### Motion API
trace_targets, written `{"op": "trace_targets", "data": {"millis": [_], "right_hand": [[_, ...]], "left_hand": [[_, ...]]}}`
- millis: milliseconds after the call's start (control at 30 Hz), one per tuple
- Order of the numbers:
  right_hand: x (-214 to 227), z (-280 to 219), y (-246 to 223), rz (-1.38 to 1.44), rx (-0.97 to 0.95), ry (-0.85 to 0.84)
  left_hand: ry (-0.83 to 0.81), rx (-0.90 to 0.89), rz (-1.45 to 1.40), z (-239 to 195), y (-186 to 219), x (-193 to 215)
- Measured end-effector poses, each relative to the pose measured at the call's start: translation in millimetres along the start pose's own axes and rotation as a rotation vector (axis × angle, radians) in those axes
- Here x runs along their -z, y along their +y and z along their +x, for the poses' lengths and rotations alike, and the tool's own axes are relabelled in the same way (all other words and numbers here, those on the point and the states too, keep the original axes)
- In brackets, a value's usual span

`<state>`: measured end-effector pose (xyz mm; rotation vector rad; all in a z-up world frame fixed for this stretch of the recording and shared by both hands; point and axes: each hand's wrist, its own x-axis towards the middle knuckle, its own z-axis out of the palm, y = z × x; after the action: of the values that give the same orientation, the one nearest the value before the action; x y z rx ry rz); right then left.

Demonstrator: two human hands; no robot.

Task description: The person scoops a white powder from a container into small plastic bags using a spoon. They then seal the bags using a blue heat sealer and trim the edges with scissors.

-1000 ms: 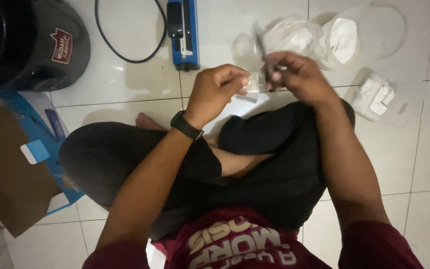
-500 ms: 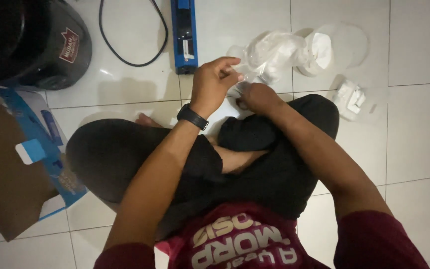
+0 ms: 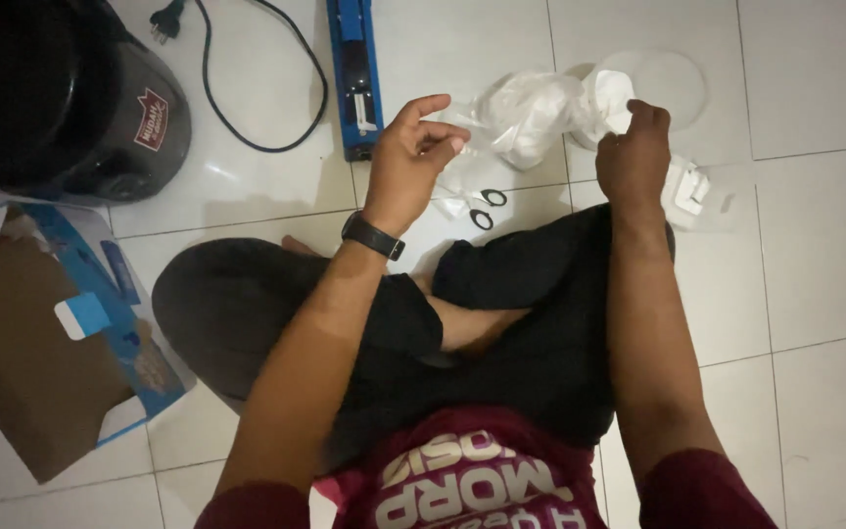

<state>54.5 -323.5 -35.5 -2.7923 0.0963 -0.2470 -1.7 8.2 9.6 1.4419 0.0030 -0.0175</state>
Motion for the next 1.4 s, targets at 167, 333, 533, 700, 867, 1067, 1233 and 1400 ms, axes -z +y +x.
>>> {"op": "trace_targets", "data": {"millis": [167, 333, 533, 700, 867, 1067, 1233, 1400], "right_hand": [[-57, 21, 67, -0.013, 0.032, -0.073], [-64, 20, 61, 0.010, 0.088, 0.032], [-52, 5, 49, 0.075, 0.078, -0.069], [-14, -9, 18, 0.333, -0.016, -0.139], [1, -5, -7, 0.956, 0.070, -0.027], [4, -6, -17, 1.254, 0.001, -0.177], [7, -1, -12, 1.200, -0.008, -0.180], [6, 0, -17, 1.095, -0.014, -0.256]], "left_hand": [[0.037, 0.010, -0.009, 4, -9, -6], [0.051, 0.080, -0.100, 6, -15, -14], [0.059, 0.097, -0.144, 17, -5, -43], [-0.079, 0.134, -0.097, 38, -10, -78], [-0.138, 0.168, -0.049, 57, -26, -99], [-0.193, 0.119, 0.071, 76, -58, -123], [-0.206, 0.077, 0.182, 81, -55, -128], [-0.171, 0.041, 0.285, 81, -57, -125]]}}
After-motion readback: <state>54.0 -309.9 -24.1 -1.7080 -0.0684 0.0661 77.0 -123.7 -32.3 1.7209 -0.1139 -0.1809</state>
